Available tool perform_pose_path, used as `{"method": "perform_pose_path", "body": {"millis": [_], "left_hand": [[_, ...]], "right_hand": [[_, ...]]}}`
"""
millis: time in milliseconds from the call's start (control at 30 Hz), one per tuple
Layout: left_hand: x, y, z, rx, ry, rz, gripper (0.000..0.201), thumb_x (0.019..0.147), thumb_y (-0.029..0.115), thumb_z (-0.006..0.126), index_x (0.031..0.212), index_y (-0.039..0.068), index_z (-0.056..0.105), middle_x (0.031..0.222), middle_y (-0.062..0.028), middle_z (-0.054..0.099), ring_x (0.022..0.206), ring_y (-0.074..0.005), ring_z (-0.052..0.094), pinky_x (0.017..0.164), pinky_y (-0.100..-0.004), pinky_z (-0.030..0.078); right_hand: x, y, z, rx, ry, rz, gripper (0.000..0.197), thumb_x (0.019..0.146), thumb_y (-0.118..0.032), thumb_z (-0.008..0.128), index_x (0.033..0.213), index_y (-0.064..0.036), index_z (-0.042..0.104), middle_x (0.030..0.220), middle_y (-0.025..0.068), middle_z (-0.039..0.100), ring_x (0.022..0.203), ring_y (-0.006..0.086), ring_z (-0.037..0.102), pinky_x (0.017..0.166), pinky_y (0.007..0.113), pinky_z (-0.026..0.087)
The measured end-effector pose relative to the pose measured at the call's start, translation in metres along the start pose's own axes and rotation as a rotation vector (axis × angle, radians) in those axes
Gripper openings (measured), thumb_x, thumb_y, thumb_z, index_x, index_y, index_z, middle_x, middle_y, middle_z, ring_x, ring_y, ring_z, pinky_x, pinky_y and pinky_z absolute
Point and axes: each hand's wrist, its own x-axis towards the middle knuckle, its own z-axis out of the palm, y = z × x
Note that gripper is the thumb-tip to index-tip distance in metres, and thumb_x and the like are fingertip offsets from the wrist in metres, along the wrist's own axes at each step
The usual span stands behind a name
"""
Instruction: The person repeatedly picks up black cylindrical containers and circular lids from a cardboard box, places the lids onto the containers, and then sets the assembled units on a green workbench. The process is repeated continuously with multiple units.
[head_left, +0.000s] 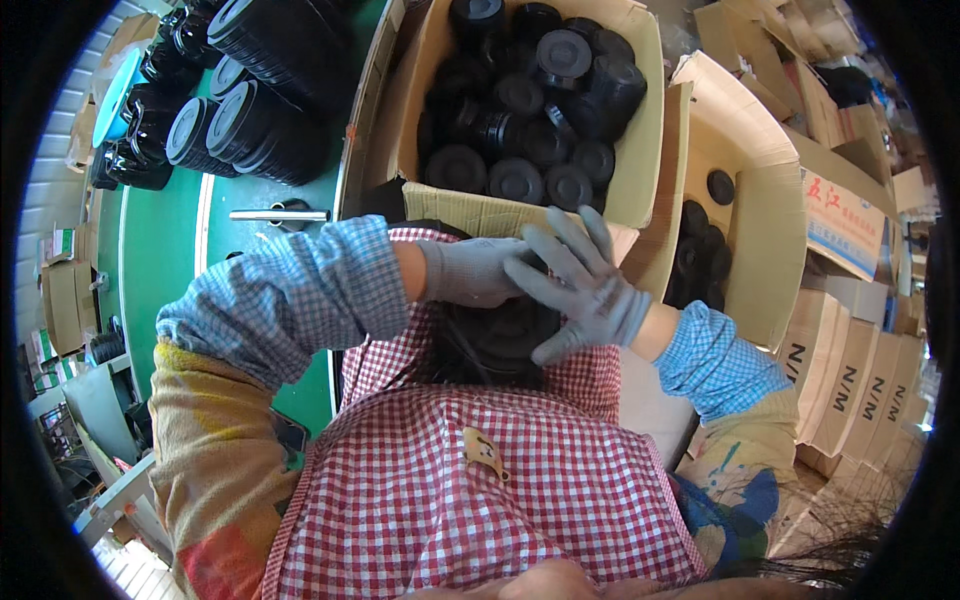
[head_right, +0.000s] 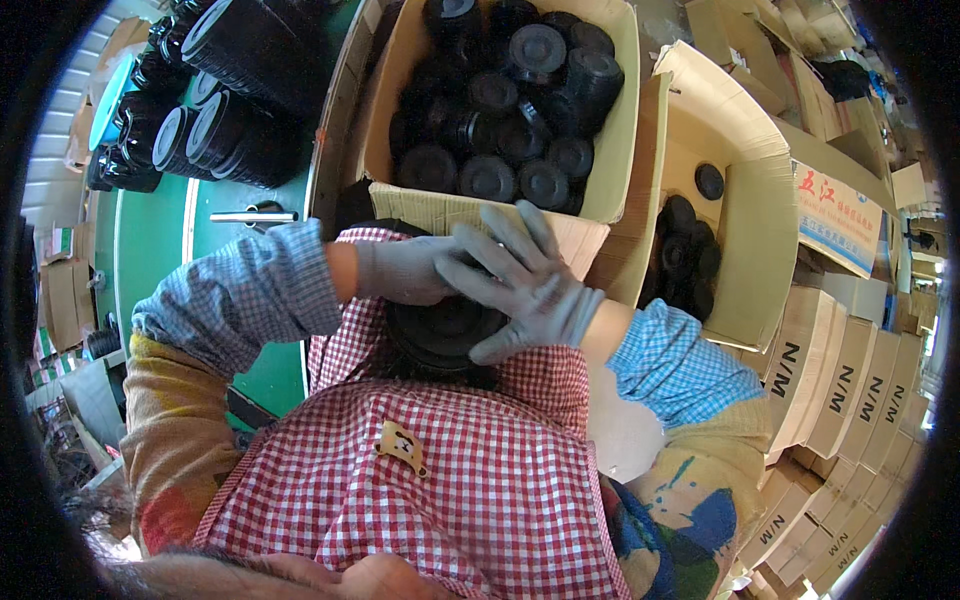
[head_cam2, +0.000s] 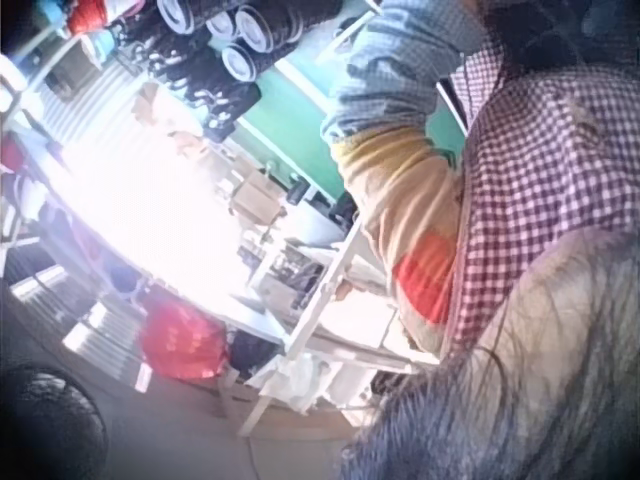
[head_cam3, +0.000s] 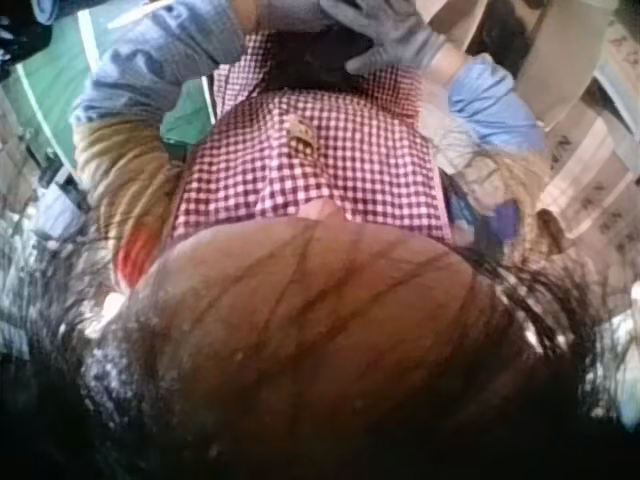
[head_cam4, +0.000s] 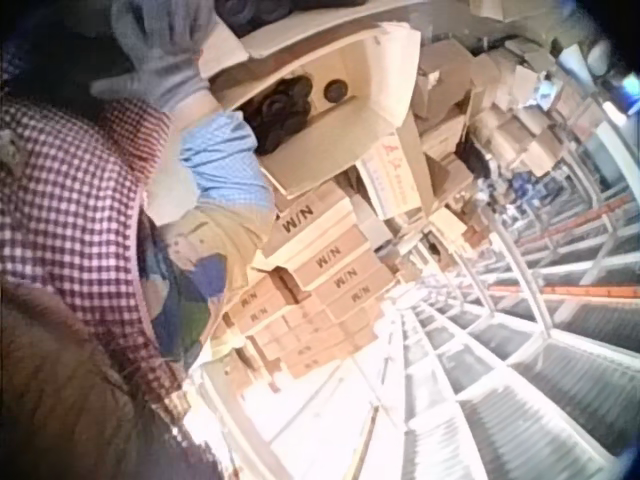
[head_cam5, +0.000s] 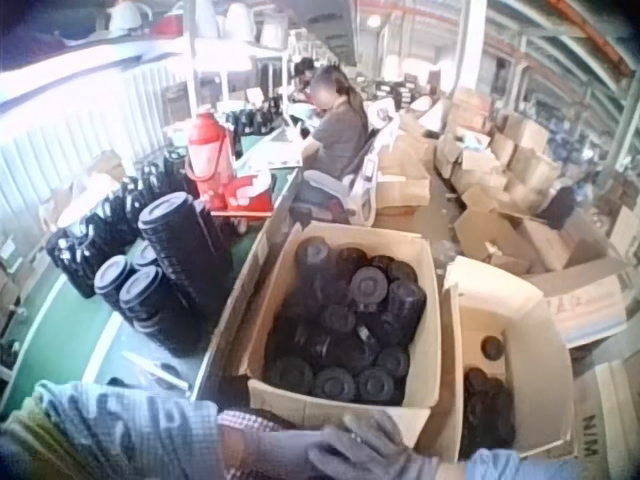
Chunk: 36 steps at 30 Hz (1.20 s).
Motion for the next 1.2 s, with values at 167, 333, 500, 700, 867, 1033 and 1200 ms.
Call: {"method": "perform_pose_path", "body": {"millis": [167, 333, 500, 700, 867, 1033, 1200], "left_hand": [[0.067, 0.027, -0.027, 0.043, -0.347, -0.665, 0.013, 0.096, 0.020, 0.066, 0.105, 0.015, 0.074, 0.127, -0.0115, 0.067, 0.114, -0.0269, 0.066, 0.088, -0.0454, 0.056], [0.013, 0.017, -0.024, 0.156, 0.107, 0.179, 0.027, 0.093, 0.026, 0.071, 0.118, 0.016, 0.069, 0.128, -0.0113, 0.066, 0.113, -0.0273, 0.067, 0.092, -0.0466, 0.054], [0.028, 0.017, -0.013, -0.238, -0.037, -0.802, 0.038, 0.095, 0.033, 0.070, 0.123, 0.007, 0.067, 0.115, -0.0173, 0.070, 0.108, -0.0332, 0.068, 0.094, -0.0459, 0.052], [-0.062, 0.045, -0.089, 0.143, 0.447, -0.859, 0.022, 0.094, 0.018, 0.065, 0.112, 0.005, 0.068, 0.101, -0.0128, 0.071, 0.095, -0.0248, 0.069, 0.084, -0.0390, 0.055], [-0.260, 0.064, -0.175, 0.923, -0.136, -1.564, 0.018, 0.082, 0.012, 0.061, 0.096, 0.009, 0.071, 0.090, -0.0165, 0.072, 0.091, -0.0370, 0.070, 0.082, -0.0484, 0.054], [-0.279, 0.056, -0.180, 0.843, -0.146, -1.323, 0.016, 0.083, 0.022, 0.067, 0.091, 0.009, 0.071, 0.087, -0.0175, 0.069, 0.087, -0.0399, 0.067, 0.080, -0.0500, 0.052], [-0.164, 0.165, -0.193, 0.443, 0.051, -1.149, 0.019, 0.085, 0.020, 0.069, 0.091, 0.003, 0.067, 0.076, -0.0172, 0.064, 0.070, -0.0350, 0.065, 0.065, -0.0428, 0.050]], "right_hand": [[0.041, -0.027, 0.008, -0.113, 0.074, -0.005, 0.067, 0.082, -0.060, 0.069, 0.136, -0.0204, 0.063, 0.158, 0.0106, 0.040, 0.146, 0.0375, 0.035, 0.119, 0.066, 0.018], [-0.010, 0.013, 0.003, -0.115, -0.096, -0.082, 0.071, 0.082, -0.059, 0.069, 0.141, -0.0201, 0.057, 0.153, 0.0121, 0.043, 0.145, 0.0359, 0.035, 0.116, 0.062, 0.033], [0.025, -0.024, 0.016, -0.098, -0.118, 0.082, 0.070, 0.086, -0.063, 0.059, 0.144, -0.0241, 0.055, 0.163, 0.0111, 0.033, 0.155, 0.0383, 0.014, 0.116, 0.073, 0.004], [-0.021, -0.008, -0.013, -0.126, 0.262, 0.390, 0.081, 0.097, -0.070, 0.042, 0.150, -0.0084, 0.047, 0.158, 0.0248, 0.032, 0.149, 0.0432, 0.024, 0.121, 0.061, 0.012], [-0.050, -0.007, -0.028, -0.182, 0.377, 0.685, 0.063, 0.106, -0.051, 0.041, 0.148, -0.0043, 0.048, 0.154, 0.0215, 0.042, 0.145, 0.0391, 0.038, 0.120, 0.049, 0.029], [0.000, 0.003, -0.039, -0.080, 0.392, 0.525, 0.049, 0.097, -0.026, 0.061, 0.139, -0.0018, 0.058, 0.148, 0.0209, 0.051, 0.139, 0.0391, 0.045, 0.118, 0.048, 0.034], [0.067, -0.005, -0.067, -0.444, 0.096, 0.217, 0.074, 0.094, -0.070, 0.045, 0.146, -0.0178, 0.055, 0.149, 0.0143, 0.050, 0.139, 0.0360, 0.044, 0.119, 0.056, 0.024]]}}
